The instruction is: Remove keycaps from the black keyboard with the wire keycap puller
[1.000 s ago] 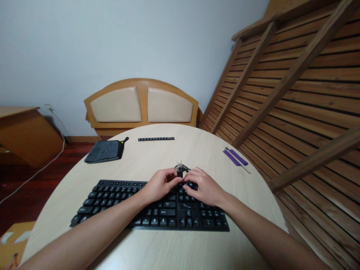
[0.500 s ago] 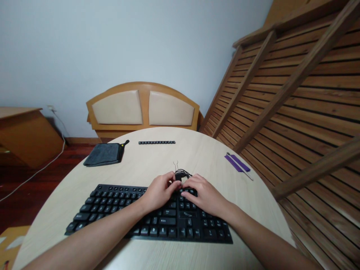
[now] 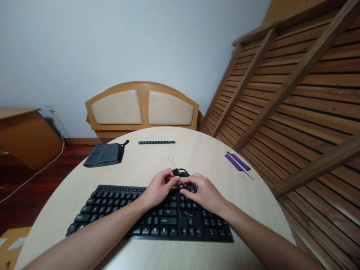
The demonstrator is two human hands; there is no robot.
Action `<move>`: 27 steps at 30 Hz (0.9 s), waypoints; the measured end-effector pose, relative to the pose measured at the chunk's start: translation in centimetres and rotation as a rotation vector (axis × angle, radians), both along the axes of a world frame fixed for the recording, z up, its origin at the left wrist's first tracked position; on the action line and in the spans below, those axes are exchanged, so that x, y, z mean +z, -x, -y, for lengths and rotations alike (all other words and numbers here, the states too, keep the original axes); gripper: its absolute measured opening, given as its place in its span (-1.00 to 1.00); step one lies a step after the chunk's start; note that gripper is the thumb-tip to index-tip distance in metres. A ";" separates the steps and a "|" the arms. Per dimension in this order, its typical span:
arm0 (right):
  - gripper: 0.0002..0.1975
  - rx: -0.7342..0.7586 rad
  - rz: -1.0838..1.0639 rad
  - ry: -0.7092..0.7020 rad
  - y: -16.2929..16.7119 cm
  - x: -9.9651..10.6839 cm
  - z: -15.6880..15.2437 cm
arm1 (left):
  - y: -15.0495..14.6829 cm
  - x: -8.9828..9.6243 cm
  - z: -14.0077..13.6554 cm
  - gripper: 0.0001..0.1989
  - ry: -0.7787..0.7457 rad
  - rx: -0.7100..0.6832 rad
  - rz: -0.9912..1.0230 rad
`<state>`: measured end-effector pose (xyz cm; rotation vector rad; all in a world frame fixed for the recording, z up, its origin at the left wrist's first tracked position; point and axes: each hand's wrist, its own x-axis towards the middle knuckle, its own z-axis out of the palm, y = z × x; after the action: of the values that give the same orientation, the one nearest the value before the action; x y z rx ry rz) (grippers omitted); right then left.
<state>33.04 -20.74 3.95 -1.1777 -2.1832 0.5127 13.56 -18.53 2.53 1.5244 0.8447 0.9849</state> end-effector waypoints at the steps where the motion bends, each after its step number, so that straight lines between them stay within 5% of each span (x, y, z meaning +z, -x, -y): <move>1: -0.82 -0.014 -0.016 0.000 0.0 -0.1 0.0 | 0.0 0.1 0.1 -0.76 -0.014 -0.002 -0.008; 16: -0.79 -0.060 -0.127 0.005 0.3 -0.2 0.7 | 0.2 0.7 0.8 -0.78 -0.147 -0.004 -0.156; 27: -0.69 0.058 -0.350 0.153 0.4 -0.5 0.7 | 0.0 0.9 0.8 -0.77 -0.035 0.009 -0.080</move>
<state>32.61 -21.41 3.47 -1.0152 -1.9069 0.8559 13.60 -19.32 3.48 1.5999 0.8956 0.9544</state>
